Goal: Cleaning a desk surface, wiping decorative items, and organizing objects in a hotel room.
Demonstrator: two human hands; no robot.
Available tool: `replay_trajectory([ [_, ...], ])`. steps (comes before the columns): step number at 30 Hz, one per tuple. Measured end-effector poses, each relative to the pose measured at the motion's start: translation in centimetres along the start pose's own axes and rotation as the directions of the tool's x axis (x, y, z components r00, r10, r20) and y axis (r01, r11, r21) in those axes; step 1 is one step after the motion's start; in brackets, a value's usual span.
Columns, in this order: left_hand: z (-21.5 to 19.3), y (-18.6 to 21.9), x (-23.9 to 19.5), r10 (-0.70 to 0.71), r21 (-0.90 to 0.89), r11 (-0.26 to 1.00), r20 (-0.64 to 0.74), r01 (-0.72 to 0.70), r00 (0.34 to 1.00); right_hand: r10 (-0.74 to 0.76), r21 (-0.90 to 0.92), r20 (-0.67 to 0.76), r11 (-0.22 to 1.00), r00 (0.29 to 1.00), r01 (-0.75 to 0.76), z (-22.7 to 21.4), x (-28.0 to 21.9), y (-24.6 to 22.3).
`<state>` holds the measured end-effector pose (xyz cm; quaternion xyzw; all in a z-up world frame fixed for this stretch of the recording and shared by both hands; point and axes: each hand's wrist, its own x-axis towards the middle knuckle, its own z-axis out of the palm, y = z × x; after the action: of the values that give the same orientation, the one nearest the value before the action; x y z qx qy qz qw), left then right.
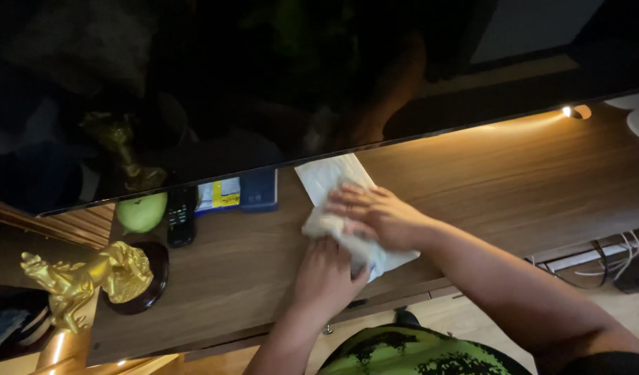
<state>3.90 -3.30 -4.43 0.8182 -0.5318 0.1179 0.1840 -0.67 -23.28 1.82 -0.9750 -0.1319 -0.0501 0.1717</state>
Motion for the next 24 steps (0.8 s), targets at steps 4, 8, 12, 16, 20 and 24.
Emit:
replay_trajectory([
  [4, -1.6, 0.4, 0.8, 0.039, 0.0, 0.999, 0.172, -0.039, 0.984, 0.252, -0.115, -0.047, 0.96, 0.967, -0.255, 0.3, 0.7, 2.9],
  [8, -5.0, 1.2, 0.9, -0.014, -0.113, 0.993, 0.25, 0.043, 0.968, 0.301, 0.044, -0.444, 0.948, 0.844, -0.315, -0.5, -0.2, 2.6],
  [12, -8.1, -0.1, -0.4, -0.108, -0.121, 0.98, 0.35, 0.159, 0.93, 0.136, 0.011, -0.573, 0.987, 0.808, -0.159, -2.0, -1.1, -0.4],
  [16, -8.5, -1.3, -3.0, -0.107, -0.03, 0.992, 0.276, 0.12, 0.955, -0.082, -0.157, -0.218, 0.986, 0.973, 0.048, -1.0, -1.4, -4.9],
  [20, -8.5, 0.8, -5.7, -0.143, 0.297, 0.939, -0.117, 0.172, 0.983, -0.094, -0.447, -0.17, 0.895, 0.981, 0.009, 1.6, -1.9, -8.6],
  [24, -8.4, 0.5, -7.9, -0.246, 0.222, 0.936, -0.146, 0.274, 0.958, -0.098, -0.341, -0.251, 0.94, 0.963, 0.007, 2.4, -0.8, -12.1],
])
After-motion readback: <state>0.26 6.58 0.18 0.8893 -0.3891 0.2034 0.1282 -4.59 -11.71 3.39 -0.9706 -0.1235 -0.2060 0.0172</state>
